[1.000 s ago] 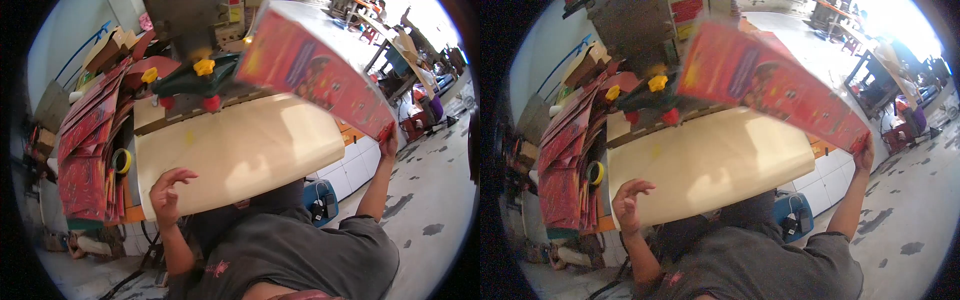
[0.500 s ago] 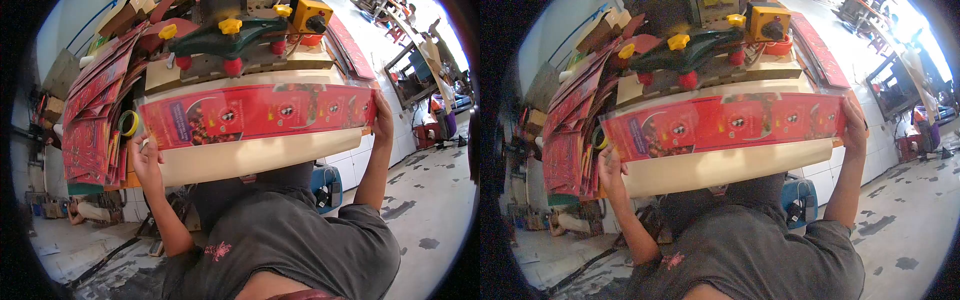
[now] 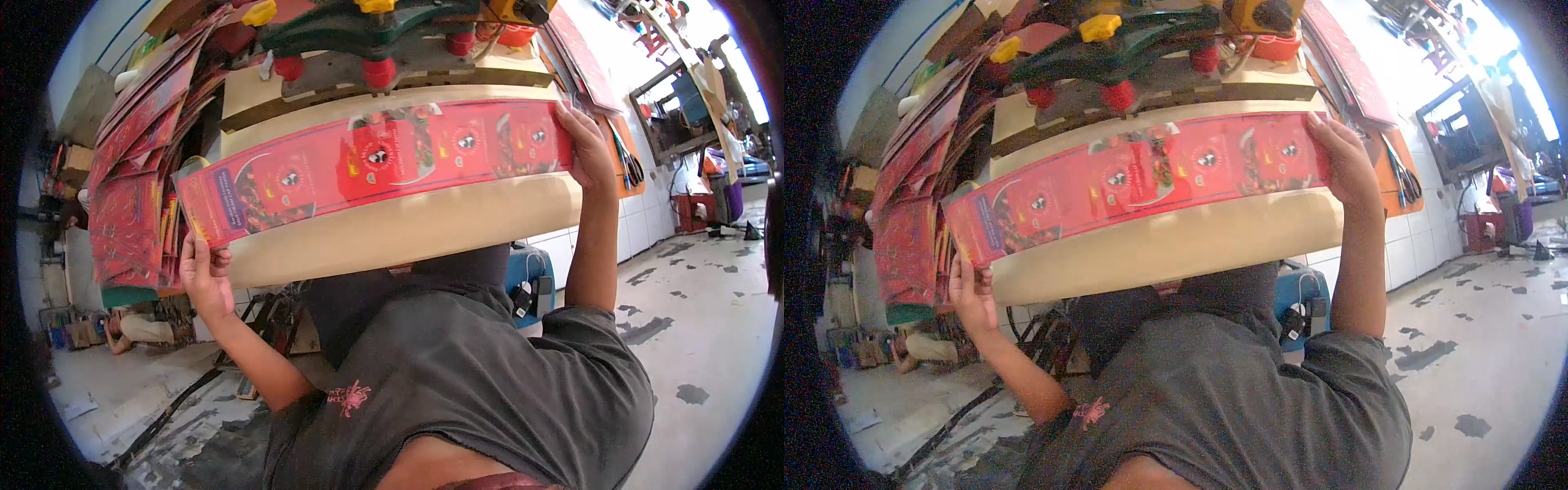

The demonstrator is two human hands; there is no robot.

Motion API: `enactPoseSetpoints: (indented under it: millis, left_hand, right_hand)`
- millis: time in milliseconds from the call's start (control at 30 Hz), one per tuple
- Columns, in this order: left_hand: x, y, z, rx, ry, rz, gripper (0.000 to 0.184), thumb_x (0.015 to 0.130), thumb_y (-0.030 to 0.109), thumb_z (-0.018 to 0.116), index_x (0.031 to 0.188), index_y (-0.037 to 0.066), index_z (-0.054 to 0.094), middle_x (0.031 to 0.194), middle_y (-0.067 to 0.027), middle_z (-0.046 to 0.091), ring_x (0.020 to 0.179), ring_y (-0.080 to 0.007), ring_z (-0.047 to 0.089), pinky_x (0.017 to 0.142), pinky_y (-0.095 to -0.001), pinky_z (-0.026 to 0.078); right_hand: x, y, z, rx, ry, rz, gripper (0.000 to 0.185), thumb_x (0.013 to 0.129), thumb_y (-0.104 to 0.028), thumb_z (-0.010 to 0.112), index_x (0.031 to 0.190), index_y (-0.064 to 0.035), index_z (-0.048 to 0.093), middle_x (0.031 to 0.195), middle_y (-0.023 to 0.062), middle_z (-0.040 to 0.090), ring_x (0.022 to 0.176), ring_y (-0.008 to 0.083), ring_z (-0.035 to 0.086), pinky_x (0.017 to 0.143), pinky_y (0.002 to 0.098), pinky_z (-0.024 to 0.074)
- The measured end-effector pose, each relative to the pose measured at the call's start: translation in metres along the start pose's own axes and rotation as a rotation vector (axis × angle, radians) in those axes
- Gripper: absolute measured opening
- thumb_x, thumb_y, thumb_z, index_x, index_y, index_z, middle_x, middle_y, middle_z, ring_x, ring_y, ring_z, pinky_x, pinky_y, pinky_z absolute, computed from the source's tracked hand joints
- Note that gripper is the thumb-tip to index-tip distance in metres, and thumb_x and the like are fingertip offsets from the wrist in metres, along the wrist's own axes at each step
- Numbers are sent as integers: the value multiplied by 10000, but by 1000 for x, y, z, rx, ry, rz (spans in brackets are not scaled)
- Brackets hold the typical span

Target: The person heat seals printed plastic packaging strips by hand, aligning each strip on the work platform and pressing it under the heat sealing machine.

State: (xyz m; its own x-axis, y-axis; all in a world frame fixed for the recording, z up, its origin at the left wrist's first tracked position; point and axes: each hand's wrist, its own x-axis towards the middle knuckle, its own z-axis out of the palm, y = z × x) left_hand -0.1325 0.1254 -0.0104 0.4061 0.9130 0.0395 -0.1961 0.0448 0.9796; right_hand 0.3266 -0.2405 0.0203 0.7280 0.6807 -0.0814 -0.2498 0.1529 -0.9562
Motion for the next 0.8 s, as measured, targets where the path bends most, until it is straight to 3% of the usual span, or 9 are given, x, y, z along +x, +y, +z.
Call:
enactPoseSetpoints:
  millis: [133, 200, 267, 367, 467, 800]
  left_hand:
    - [4, -8, -10, -97, 49, -40, 242, 998, 244, 685, 1113, 43, 615, 831, -17, 656, 741, -92, 643, 658, -217, 517]
    - [7, -16, -15, -117, 152, -50, 262, 985, 274, 701, 1066, 42, 611, 821, -21, 652, 748, -91, 647, 657, -214, 518]
    - [8, -17, -16, -153, 74, -82, 275, 984, 291, 698, 1054, 39, 615, 828, -40, 663, 726, -93, 639, 643, -220, 519]
    - [7, -19, -5, -89, 157, -4, 290, 983, 304, 698, 1066, 37, 625, 798, -71, 689, 670, -102, 618, 622, -234, 523]
    - [11, -33, -16, -98, 163, 33, 294, 975, 316, 708, 1057, 42, 637, 779, -70, 691, 667, -103, 621, 605, -230, 517]
    - [8, -41, -13, -185, 274, 60, 235, 982, 313, 698, 1067, 96, 665, 723, -21, 672, 610, -56, 588, 500, -191, 435]
  right_hand:
    - [0, 2, -2, 4, -14, 1, 373, 1039, -253, 601, 1248, 56, 608, 1143, 91, 695, 986, 122, 684, 877, 282, 557]
    - [-4, -1, 1, -141, -5, -23, 363, 1037, -263, 605, 1228, 45, 621, 1127, 74, 691, 979, 109, 673, 877, 268, 543]
    - [-4, 2, 2, -267, 48, -64, 351, 1039, -278, 603, 1199, 33, 634, 1090, 53, 685, 948, 87, 651, 864, 253, 526]
    - [-5, 3, 10, -436, 109, -202, 354, 1055, -312, 572, 1163, 18, 641, 1022, 30, 671, 897, 59, 607, 816, 237, 503]
    - [-8, -1, 18, -296, 86, -206, 351, 1060, -320, 563, 1152, 9, 644, 1012, 18, 665, 887, 55, 599, 800, 228, 495]
    - [-3, 9, 11, -338, 126, -246, 343, 1063, -318, 559, 1143, 3, 647, 1011, 10, 668, 900, 55, 599, 818, 236, 490]
